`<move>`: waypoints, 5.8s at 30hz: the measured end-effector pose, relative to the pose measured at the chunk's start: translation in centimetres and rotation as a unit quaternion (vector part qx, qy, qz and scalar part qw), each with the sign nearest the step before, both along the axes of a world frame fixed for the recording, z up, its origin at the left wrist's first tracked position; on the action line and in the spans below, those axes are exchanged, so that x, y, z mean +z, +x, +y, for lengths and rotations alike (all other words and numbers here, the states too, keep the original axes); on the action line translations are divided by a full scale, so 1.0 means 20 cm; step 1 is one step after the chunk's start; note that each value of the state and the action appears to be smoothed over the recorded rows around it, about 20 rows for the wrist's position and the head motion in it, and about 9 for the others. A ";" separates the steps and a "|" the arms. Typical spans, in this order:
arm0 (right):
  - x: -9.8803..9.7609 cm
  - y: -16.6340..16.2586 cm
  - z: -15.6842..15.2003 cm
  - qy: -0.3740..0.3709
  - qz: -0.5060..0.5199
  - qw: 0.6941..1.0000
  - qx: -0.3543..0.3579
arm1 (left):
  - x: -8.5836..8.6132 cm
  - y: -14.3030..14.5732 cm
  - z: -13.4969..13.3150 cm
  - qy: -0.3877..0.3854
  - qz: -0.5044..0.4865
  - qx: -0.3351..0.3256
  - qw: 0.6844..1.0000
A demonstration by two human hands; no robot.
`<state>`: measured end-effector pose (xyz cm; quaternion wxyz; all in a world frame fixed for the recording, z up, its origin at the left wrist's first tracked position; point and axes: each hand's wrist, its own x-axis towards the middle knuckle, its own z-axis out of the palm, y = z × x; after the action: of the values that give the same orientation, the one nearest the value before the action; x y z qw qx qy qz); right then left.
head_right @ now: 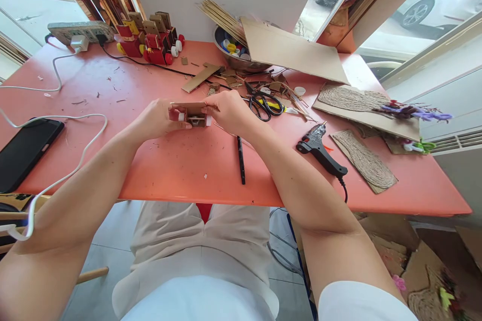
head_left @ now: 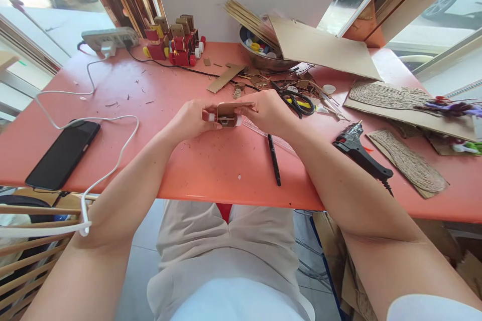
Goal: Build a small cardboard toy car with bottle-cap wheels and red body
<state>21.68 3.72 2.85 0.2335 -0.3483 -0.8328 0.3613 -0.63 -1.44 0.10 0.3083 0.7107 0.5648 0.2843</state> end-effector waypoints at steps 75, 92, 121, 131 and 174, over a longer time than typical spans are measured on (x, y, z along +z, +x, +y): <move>0.35 -0.48 -0.04 0.361 -0.553 0.748 0.063 | 0.07 0.18 0.03 -0.045 -0.113 0.207 0.971; 0.33 -0.36 0.09 0.394 -0.357 0.841 0.103 | 0.02 0.10 0.04 0.077 -0.089 0.191 0.974; 0.04 -0.08 -0.11 -0.080 0.217 0.971 -0.062 | 0.07 0.19 -0.07 0.076 -0.402 0.208 0.889; -0.03 -0.08 -0.17 -0.194 0.323 0.924 -0.065 | 0.04 0.23 -0.11 0.087 -0.379 0.181 0.904; -0.04 -0.14 -0.21 -0.244 0.398 0.882 -0.072 | 0.06 0.27 -0.13 0.063 -0.453 0.188 0.869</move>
<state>18.87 -0.49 1.98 0.4782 -0.2807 -0.5281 0.6432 4.81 -3.95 1.39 0.4254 0.4024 0.4666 0.6629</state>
